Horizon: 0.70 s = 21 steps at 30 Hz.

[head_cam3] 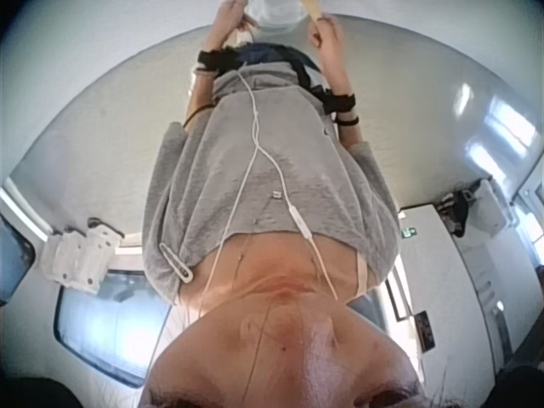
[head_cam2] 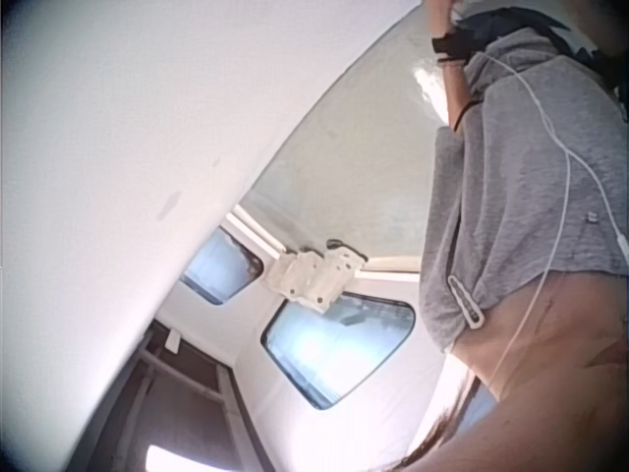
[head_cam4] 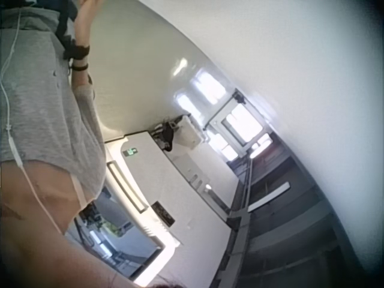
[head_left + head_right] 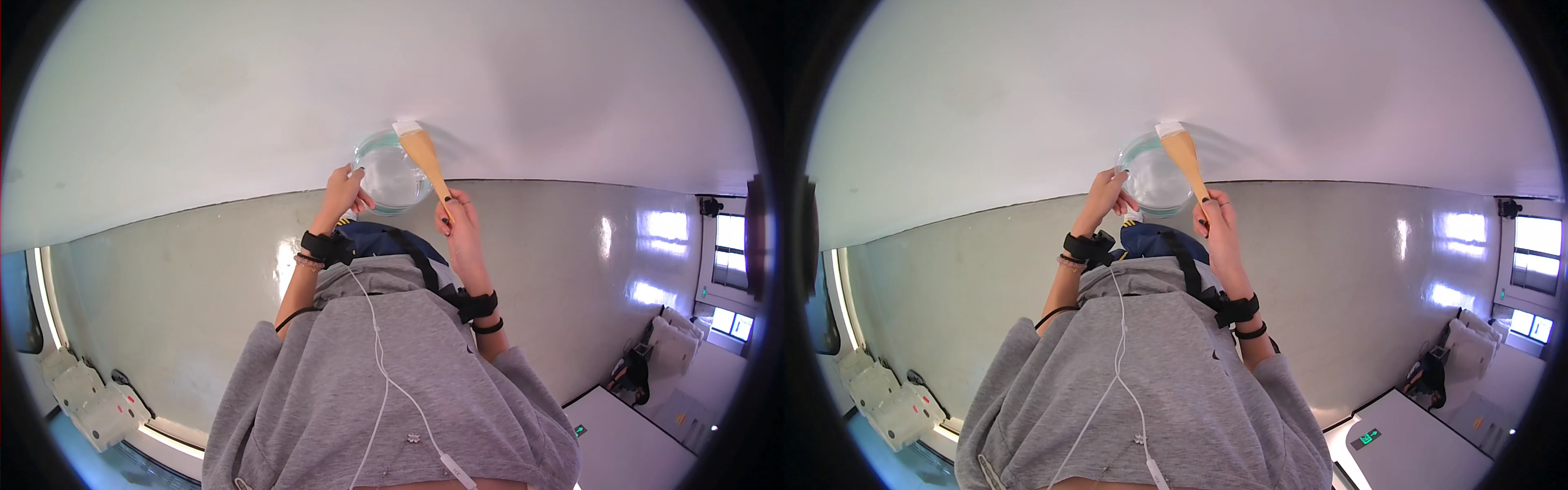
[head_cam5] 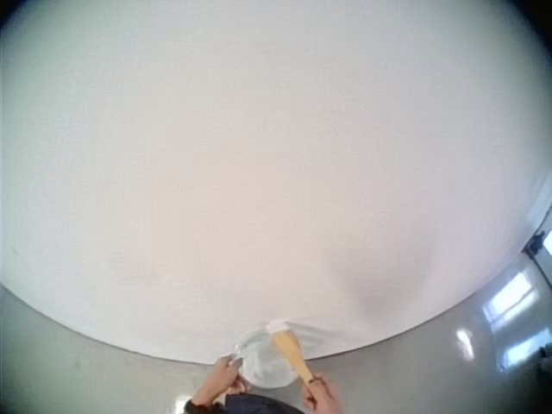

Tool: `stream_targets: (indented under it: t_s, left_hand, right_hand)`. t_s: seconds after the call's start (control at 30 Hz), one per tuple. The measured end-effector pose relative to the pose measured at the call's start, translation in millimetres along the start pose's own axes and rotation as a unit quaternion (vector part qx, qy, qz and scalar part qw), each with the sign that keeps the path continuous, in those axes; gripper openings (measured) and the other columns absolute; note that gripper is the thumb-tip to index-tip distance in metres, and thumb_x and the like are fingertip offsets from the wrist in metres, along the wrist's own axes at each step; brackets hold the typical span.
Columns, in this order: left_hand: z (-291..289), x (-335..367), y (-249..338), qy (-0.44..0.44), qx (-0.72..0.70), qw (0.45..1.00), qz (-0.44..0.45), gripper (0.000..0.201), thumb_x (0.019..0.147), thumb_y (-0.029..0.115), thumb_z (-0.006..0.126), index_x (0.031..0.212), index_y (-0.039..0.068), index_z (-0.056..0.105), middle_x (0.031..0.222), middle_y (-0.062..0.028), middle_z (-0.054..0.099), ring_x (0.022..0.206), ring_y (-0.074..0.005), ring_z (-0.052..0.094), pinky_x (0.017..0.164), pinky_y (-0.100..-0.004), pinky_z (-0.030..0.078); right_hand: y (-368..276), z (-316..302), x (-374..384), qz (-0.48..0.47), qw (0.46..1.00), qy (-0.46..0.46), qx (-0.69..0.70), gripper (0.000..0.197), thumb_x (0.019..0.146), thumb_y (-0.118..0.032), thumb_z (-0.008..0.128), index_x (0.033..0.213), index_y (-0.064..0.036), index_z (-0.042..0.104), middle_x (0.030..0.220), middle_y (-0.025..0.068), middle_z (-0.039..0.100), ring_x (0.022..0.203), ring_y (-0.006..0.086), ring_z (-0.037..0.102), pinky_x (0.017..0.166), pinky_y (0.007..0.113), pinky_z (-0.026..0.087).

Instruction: Apply white paint to a wall using a brush.

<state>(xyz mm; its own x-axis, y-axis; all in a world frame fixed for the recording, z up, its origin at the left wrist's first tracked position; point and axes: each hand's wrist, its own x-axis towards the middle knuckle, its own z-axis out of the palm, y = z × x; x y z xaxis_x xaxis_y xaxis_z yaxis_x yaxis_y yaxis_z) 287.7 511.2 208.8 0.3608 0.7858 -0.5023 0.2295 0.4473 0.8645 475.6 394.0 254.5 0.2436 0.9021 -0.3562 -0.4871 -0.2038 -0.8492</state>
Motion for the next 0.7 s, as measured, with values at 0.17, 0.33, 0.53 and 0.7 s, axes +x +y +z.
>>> stream_targets:
  t_s: [0.17, 0.33, 0.53, 0.7]
  left_hand:
    - [-3, -3, 0, 0.006, -0.008, 1.0, 0.0, 0.032, 0.089, 0.023, 0.036, 0.097, -0.006, 0.047, 0.057, -0.0172, 0.06, 0.035, -0.0116, 0.048, 0.033, -0.0211, 0.038]
    - [-7, -5, 1, 0.008, -0.007, 1.0, 0.003, 0.032, 0.089, 0.024, 0.037, 0.096, -0.006, 0.047, 0.057, -0.017, 0.06, 0.035, -0.0114, 0.048, 0.033, -0.0214, 0.038]
    - [-8, -5, 1, 0.004, -0.009, 1.0, 0.004, 0.034, 0.089, 0.026, 0.038, 0.095, -0.006, 0.047, 0.058, -0.0174, 0.061, 0.035, -0.0112, 0.048, 0.033, -0.0213, 0.038]
    - [-10, -4, -2, -0.006, -0.022, 1.0, 0.003, 0.035, 0.088, 0.027, 0.038, 0.094, -0.006, 0.047, 0.058, -0.0178, 0.061, 0.036, -0.0113, 0.049, 0.034, -0.0214, 0.039]
  right_hand:
    - [-6, -2, 0, 0.029, 0.999, -0.02, -0.017, 0.022, 0.089, -0.015, 0.04, 0.107, -0.0016, 0.042, 0.068, 0.0, 0.04, 0.055, 0.0062, 0.033, 0.051, 0.02, 0.027]
    - [-6, 2, 9, 0.035, 0.998, -0.044, -0.006, 0.021, 0.089, -0.015, 0.04, 0.105, -0.0022, 0.042, 0.068, -0.0004, 0.039, 0.056, 0.006, 0.032, 0.052, 0.02, 0.027]
    - [-5, 7, 9, 0.037, 0.998, -0.04, -0.013, 0.02, 0.09, -0.015, 0.039, 0.105, -0.0031, 0.043, 0.068, -0.0008, 0.039, 0.055, 0.0055, 0.032, 0.052, 0.019, 0.026]
    - [-4, 9, 9, 0.043, 0.998, -0.038, -0.025, 0.02, 0.089, -0.015, 0.04, 0.105, -0.0033, 0.043, 0.068, -0.0011, 0.039, 0.054, 0.0048, 0.032, 0.051, 0.019, 0.026]
